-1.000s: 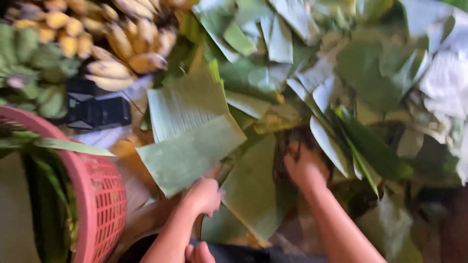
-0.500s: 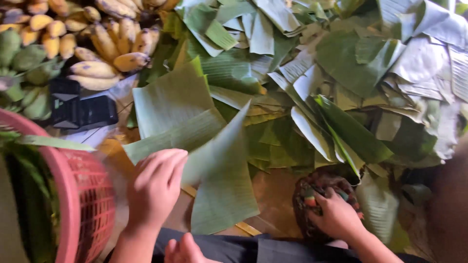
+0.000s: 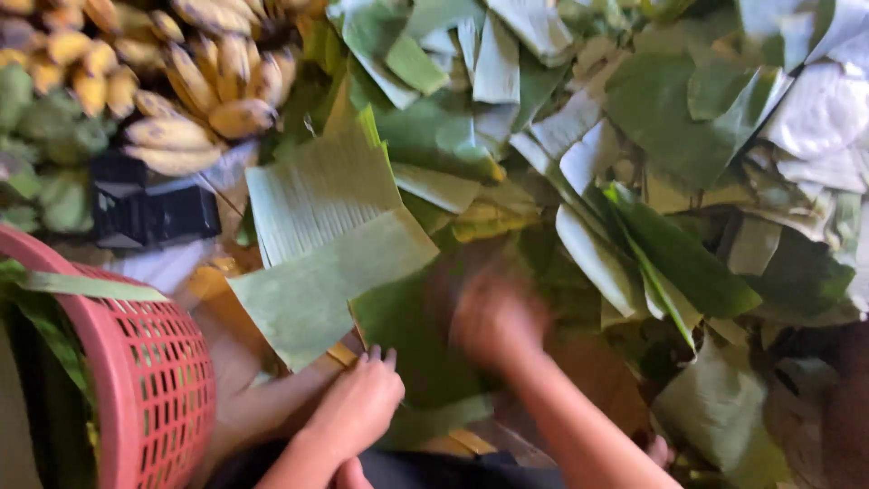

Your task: Cleaning and folding banana leaves for food preparation

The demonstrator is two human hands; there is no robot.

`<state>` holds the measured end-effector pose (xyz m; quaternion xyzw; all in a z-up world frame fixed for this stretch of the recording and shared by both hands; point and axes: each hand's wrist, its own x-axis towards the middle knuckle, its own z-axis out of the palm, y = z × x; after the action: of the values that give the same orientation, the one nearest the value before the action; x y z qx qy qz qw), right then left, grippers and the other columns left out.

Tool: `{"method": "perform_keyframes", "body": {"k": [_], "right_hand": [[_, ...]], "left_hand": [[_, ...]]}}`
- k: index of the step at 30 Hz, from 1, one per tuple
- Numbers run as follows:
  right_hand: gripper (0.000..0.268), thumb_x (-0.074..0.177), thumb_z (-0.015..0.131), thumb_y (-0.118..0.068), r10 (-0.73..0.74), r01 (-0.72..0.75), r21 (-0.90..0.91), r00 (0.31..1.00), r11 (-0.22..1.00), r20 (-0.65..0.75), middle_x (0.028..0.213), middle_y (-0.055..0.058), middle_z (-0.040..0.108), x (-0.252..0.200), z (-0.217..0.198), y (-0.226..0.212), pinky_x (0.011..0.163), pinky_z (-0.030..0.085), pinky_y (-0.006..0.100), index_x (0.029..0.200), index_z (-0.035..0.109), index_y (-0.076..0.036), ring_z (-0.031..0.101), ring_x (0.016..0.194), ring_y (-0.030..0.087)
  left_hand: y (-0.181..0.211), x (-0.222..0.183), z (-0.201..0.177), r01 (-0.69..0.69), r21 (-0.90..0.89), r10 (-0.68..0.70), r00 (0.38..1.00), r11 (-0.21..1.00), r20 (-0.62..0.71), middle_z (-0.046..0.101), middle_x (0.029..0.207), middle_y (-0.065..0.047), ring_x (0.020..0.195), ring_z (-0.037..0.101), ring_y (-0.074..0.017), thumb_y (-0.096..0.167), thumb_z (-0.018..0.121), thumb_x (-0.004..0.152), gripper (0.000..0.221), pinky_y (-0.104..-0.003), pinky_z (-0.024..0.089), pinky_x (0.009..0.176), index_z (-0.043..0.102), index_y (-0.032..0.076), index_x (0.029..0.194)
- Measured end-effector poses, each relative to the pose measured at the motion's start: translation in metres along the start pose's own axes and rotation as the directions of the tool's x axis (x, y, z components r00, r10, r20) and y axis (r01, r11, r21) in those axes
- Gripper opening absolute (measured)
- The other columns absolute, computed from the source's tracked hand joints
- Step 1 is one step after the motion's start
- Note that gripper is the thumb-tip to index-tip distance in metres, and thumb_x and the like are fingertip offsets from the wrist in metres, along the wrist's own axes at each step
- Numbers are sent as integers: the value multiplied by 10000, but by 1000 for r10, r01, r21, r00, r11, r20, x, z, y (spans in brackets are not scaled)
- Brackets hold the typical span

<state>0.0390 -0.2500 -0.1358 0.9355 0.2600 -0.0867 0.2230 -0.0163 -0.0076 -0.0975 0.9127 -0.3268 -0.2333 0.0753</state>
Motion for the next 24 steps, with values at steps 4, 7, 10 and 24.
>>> {"method": "perform_keyframes", "body": {"k": [4, 7, 10, 24], "right_hand": [[157, 797, 633, -224, 395, -274, 567, 913, 777, -100, 686, 135, 646, 18, -60, -21, 373, 413, 454, 810, 722, -95, 513, 426, 296], [243, 871, 599, -243, -120, 111, 752, 992, 650, -42, 910, 88, 756, 21, -63, -18, 563, 531, 474, 979, 799, -158, 667, 636, 322], [218, 781, 667, -324, 717, -523, 750, 691, 405, 95, 817, 158, 701, 27, -79, 9, 563, 496, 563, 932, 717, -175, 617, 640, 461], [843, 792, 697, -554, 442, -575, 545, 818, 610, 368, 1298, 183, 626, -180, 43, 76, 797, 606, 466, 1486, 474, -131, 714, 953, 423]], "left_hand": [[0, -2, -14, 126, -220, -108, 990, 967, 94, 691, 830, -222, 715, 652, -427, 29, 543, 812, 177, -507, 565, 673, 710, -22, 788], [0, -4, -28, 257, -298, -198, 956, 919, 214, 704, 765, -185, 659, 660, -412, 48, 552, 797, 138, -509, 544, 667, 658, 6, 721], [-2, -4, -23, 264, -317, -211, 958, 911, 192, 706, 828, -213, 737, 671, -445, 27, 548, 799, 138, -523, 557, 705, 678, -4, 765], [-71, -110, -125, 4, -623, -521, 553, 782, -650, 748, 968, -81, 760, 726, -175, -12, 673, 872, 197, -285, 588, 661, 702, 40, 1060]]}}
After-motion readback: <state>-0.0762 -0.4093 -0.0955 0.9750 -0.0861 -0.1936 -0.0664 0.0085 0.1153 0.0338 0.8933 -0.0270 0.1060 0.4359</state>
